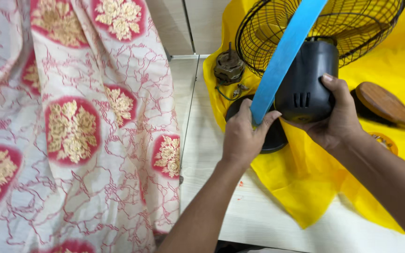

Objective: The person reassembles an electric fan by attaching the motor housing to the fan head and securing it with a screw. They use a screwdriver to tighten the screw and ensure the components are properly aligned.

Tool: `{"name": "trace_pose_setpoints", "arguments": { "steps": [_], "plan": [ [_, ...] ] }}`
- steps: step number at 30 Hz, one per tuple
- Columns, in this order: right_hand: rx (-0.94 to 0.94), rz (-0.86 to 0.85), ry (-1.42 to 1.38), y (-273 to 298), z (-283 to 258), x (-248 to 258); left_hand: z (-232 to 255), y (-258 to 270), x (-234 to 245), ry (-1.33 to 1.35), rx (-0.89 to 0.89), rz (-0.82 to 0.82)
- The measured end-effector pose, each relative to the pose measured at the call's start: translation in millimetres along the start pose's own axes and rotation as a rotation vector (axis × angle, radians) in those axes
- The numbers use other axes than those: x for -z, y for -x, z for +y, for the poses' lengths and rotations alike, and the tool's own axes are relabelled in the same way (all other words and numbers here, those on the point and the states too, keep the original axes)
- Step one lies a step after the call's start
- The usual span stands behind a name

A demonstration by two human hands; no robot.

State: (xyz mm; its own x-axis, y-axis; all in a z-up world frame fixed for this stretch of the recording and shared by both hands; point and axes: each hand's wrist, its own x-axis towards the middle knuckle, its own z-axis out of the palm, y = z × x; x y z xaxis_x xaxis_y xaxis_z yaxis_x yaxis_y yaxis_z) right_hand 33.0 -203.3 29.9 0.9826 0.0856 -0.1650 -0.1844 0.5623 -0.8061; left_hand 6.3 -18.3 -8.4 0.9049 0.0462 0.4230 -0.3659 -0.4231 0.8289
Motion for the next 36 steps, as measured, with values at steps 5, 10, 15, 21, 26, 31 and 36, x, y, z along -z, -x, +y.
{"name": "trace_pose_setpoints", "arguments": {
  "steps": [5, 10, 15, 21, 26, 31, 36],
  "plan": [
    [-0.013, -0.048, -0.118, -6.6, 6.9, -5.8, -1.0, 11.4, -21.3, 0.075, -0.026, -0.027],
    [0.007, -0.061, -0.137, -0.4, 17.3, -21.8, 0.1, 14.5, -23.5, 0.048, -0.137, 0.064],
    [0.019, 0.051, -0.112, 2.6, 20.8, -36.5, 12.3, 14.0, -20.3, 0.111, 0.114, -0.109],
    [0.019, 0.035, -0.097, 7.6, 30.0, -47.6, 14.2, 14.6, -17.7, 0.198, 0.144, -0.119],
    [-0.034, -0.005, -0.092, 6.7, 40.7, -50.6, 1.9, 12.1, -19.5, 0.288, 0.052, -0.083],
    [-0.061, -0.051, -0.098, 6.1, 44.2, -44.7, -2.6, 13.9, -18.2, 0.371, 0.048, -0.092],
    [0.016, -0.124, -0.125, 1.9, 48.2, -42.8, -1.6, 17.3, -11.0, 0.379, 0.187, -0.073]
  ]
}}
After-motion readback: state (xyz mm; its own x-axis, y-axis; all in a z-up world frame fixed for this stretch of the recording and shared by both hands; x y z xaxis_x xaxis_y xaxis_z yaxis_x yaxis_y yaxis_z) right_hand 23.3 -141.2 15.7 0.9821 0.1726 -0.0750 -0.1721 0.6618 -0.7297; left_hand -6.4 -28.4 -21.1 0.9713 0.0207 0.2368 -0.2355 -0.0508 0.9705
